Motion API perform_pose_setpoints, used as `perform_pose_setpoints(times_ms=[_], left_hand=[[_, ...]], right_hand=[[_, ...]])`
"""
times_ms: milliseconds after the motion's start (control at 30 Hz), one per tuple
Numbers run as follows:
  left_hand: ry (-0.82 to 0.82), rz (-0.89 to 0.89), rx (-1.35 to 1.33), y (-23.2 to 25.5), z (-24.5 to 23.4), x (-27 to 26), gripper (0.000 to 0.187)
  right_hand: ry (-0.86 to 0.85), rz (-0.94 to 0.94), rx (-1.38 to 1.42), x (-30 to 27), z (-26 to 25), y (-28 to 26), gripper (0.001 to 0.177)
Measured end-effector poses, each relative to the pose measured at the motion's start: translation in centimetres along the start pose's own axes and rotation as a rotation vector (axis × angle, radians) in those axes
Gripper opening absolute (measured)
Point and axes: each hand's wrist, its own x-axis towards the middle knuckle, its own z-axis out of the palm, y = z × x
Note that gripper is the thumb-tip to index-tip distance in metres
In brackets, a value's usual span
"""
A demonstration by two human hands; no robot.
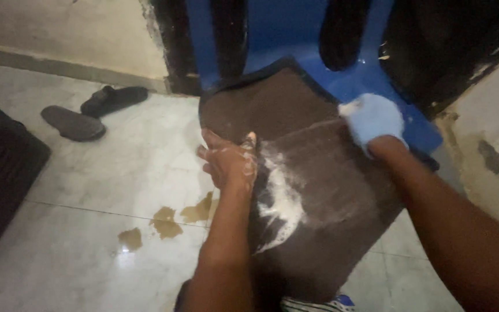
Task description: The person scrubs a brown floor mat placed on a blue plastic chair using a soapy white cloth. They repeatedly rub the mat's surface with their right hand while holding it down with their left hand, occasionally dipping the cloth into a nearby bucket of soapy water.
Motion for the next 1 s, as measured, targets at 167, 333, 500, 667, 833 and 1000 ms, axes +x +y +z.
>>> perform_pose_setpoints(times_ms=[167,333,500,667,833,1000], left_hand=[[-0.022,-0.026,0.053,0.5,-0.1,-0.4,0.097],[0.003,0.029,0.021,0.0,-0.1,-0.4,0.086],[0.065,0.058,0.01,-0.4,0.4,-0.3,0.084],[0.017,0.003,0.013,-0.2,0.6,0.4,0.076],[0.038,0.058,0.048,-0.6,1.1,0.5,0.077],[0.105,0.038,0.043,-1.4,2.2,1.2,0.077]], right_hand=[[0.17,-0.23,0.006,-2.5,5.0,-5.6,0.032],[-0.049,-0.536,0.364,-5.3,3.4,-9.3,0.024],[-0.197,0.144,0.317,0.3,-0.9,-4.8,0.03],[0.161,-0.27,0.038,-4.5,4.1,-7.7,0.014],[0.11,-0.875,0.177,-7.4,1.3,-7.2,0.02],[-0.122,-0.232,-0.095,-2.1,-1.3,-3.0,0.03]])
